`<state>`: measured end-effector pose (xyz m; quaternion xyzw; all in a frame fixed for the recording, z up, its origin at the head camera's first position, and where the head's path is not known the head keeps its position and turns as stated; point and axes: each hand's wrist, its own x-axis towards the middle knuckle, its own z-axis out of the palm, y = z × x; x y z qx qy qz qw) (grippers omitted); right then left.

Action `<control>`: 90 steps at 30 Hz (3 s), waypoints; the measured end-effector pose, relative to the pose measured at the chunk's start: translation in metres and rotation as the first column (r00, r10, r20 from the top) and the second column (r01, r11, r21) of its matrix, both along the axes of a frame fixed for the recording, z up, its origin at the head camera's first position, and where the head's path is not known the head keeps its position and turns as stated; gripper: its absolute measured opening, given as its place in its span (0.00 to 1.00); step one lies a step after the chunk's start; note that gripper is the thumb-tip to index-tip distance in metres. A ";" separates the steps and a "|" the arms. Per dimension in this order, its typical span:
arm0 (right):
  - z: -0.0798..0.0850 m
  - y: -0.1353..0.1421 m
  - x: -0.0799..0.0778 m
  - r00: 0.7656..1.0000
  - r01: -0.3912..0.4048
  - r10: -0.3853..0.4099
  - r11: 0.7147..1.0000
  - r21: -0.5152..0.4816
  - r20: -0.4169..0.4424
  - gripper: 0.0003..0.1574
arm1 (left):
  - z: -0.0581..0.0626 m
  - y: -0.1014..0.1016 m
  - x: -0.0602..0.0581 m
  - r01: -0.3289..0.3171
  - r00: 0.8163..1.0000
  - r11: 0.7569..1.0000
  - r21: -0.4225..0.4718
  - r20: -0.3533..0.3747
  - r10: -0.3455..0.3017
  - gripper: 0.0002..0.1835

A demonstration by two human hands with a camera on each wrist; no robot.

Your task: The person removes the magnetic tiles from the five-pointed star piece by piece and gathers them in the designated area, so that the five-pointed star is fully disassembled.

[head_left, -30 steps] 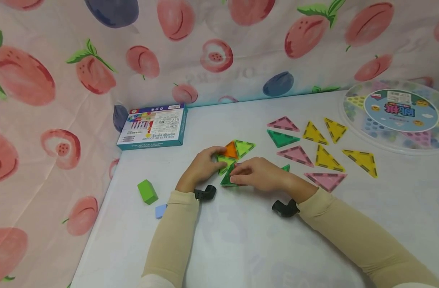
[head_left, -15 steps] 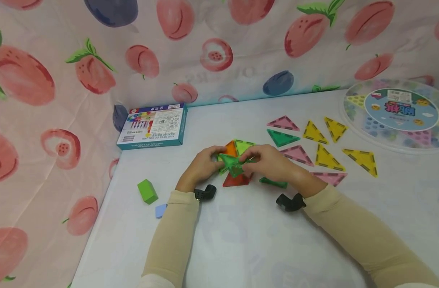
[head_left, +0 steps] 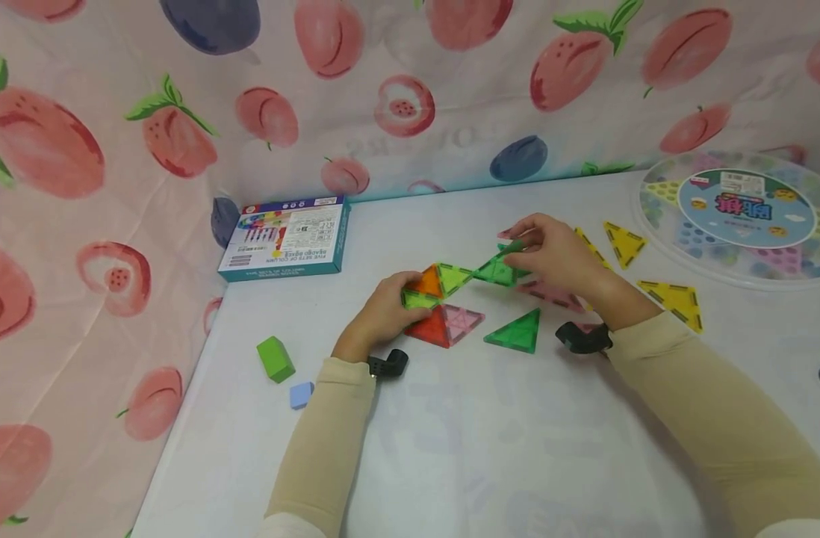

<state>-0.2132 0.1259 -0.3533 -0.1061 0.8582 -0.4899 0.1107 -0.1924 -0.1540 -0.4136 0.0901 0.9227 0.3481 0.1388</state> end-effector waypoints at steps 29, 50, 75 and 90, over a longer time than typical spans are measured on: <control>-0.023 -0.020 -0.024 0.950 -0.301 0.312 0.904 0.303 0.013 0.20 | 0.003 -0.018 -0.008 -0.256 0.967 0.966 -0.048 -0.018 0.255 0.30; -0.029 -0.023 -0.005 0.935 -0.345 0.351 0.863 0.368 0.053 0.21 | 0.003 -0.020 -0.007 -0.273 0.962 0.960 -0.055 -0.008 0.273 0.30; -0.039 -0.011 0.008 0.956 -0.280 0.291 0.867 0.413 0.039 0.23 | 0.003 -0.023 -0.006 -0.258 0.966 0.965 -0.054 -0.027 0.257 0.30; -0.034 -0.014 0.005 0.952 -0.273 0.306 0.863 0.425 -0.012 0.23 | 0.002 -0.020 -0.005 -0.267 0.964 0.963 -0.046 -0.001 0.267 0.30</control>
